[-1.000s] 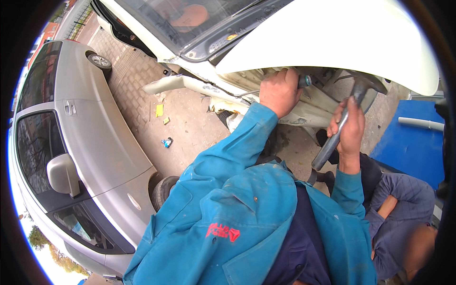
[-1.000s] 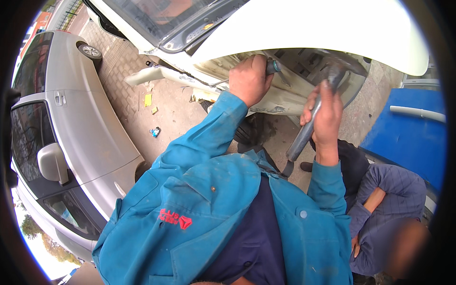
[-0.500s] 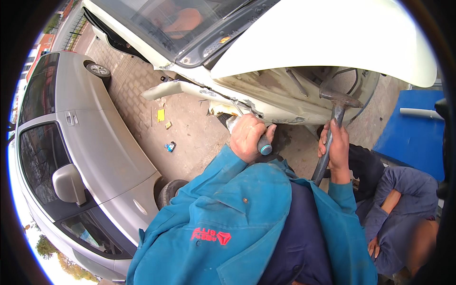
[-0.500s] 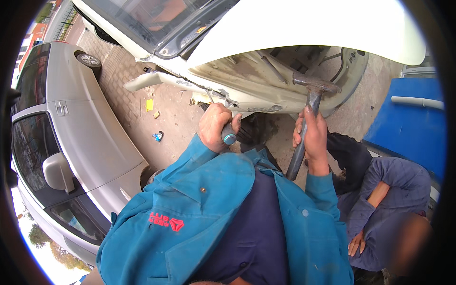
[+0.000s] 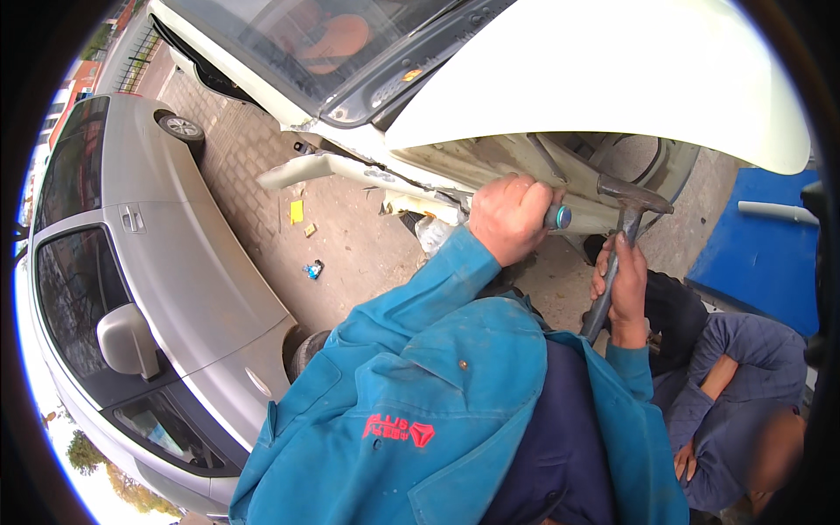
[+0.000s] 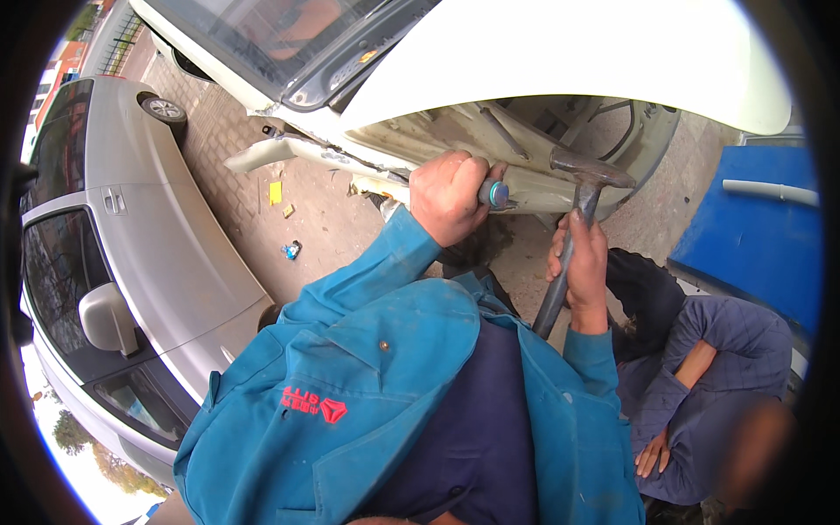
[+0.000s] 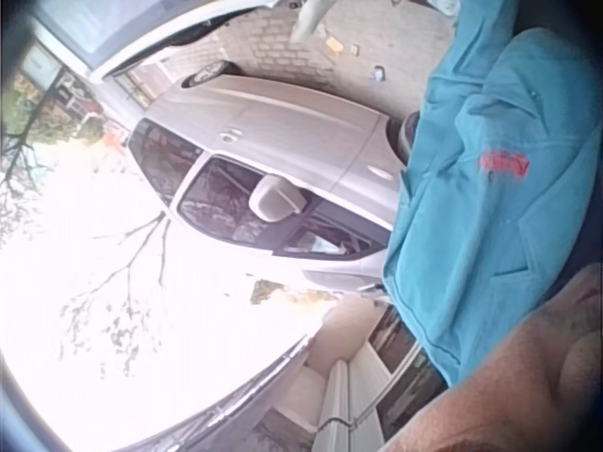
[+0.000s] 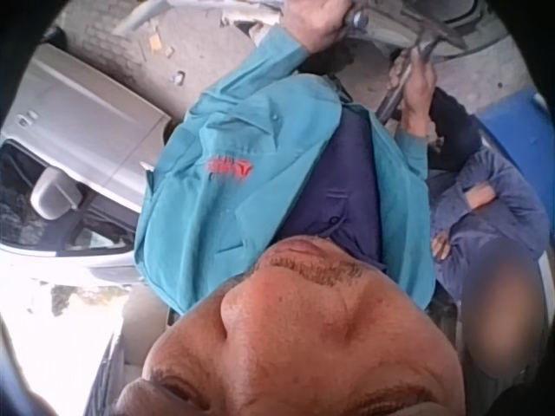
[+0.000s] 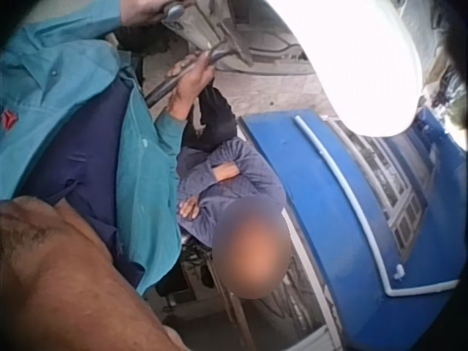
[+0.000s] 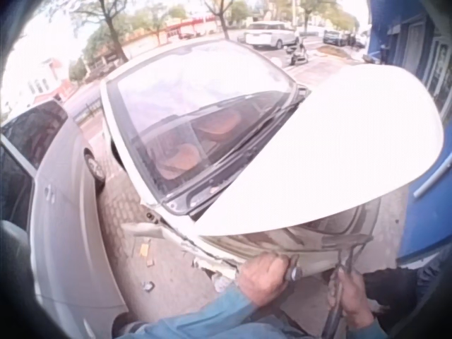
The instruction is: The person uses a hammer and a metal tool to repeatedly strike and shape the damaged front fender area of a white car. The hood is open, and the person works along the edge and inner surface of the fender, adjusting the tool position frequently.
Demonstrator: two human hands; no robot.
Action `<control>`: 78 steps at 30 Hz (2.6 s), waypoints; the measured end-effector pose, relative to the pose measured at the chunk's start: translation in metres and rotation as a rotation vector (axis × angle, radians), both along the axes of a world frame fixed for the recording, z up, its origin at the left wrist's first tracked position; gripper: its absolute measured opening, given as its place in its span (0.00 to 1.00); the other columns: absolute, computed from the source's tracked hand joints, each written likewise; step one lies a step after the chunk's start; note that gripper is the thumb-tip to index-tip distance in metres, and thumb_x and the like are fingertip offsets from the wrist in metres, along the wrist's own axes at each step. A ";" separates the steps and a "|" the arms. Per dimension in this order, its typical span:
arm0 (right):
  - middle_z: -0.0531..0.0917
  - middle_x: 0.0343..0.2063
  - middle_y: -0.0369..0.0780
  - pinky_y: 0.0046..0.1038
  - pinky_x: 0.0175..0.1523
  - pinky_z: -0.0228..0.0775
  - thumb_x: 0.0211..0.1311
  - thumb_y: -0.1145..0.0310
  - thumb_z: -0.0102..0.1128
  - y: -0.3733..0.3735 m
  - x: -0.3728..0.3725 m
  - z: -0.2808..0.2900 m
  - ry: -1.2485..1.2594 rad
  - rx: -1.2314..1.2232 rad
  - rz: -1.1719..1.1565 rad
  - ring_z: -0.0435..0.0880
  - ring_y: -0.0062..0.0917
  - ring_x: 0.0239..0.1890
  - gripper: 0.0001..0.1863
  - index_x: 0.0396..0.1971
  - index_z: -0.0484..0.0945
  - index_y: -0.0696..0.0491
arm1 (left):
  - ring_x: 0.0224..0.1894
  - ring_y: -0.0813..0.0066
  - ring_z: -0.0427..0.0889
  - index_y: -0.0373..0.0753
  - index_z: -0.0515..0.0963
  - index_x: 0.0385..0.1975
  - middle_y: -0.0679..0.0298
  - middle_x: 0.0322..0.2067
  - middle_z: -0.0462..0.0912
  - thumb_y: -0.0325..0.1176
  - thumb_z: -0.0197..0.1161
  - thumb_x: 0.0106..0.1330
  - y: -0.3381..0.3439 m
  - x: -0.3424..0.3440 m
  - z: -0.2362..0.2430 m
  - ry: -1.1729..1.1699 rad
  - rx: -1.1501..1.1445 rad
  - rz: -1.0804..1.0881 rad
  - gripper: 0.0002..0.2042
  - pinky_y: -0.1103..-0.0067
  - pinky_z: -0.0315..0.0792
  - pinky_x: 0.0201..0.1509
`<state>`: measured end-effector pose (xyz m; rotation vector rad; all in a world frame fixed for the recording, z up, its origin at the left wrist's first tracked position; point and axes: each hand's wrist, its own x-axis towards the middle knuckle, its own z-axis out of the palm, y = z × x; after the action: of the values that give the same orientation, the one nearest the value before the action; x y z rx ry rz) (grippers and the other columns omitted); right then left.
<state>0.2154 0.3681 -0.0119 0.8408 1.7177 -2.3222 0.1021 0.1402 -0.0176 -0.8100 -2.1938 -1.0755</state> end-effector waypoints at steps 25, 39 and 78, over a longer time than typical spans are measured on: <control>0.74 0.24 0.36 0.25 0.18 0.70 0.86 0.51 0.54 -0.016 0.006 0.022 0.093 0.031 0.123 0.74 0.18 0.14 0.19 0.46 0.72 0.55 | 0.23 0.50 0.81 0.40 0.75 0.31 0.56 0.23 0.79 0.32 0.77 0.66 0.005 -0.022 0.006 0.016 0.049 0.159 0.13 0.60 0.74 0.26; 0.75 0.24 0.36 0.24 0.18 0.70 0.87 0.51 0.53 -0.020 -0.003 0.032 0.082 0.051 0.138 0.75 0.17 0.15 0.20 0.46 0.72 0.55 | 0.29 0.46 0.85 0.40 0.77 0.35 0.54 0.27 0.83 0.31 0.77 0.59 0.003 -0.032 -0.003 -0.118 0.052 0.254 0.13 0.59 0.78 0.31; 0.76 0.21 0.34 0.26 0.18 0.71 0.83 0.49 0.60 -0.038 -0.026 0.071 0.189 0.161 0.243 0.77 0.17 0.15 0.23 0.45 0.72 0.57 | 0.32 0.41 0.88 0.41 0.81 0.41 0.49 0.30 0.87 0.31 0.76 0.65 0.004 -0.036 -0.015 -0.252 -0.012 0.175 0.10 0.56 0.81 0.35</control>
<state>0.1895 0.3304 0.0596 0.4146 1.9788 -2.1834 0.0661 0.1437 -0.0328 -0.4970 -2.4290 -1.1281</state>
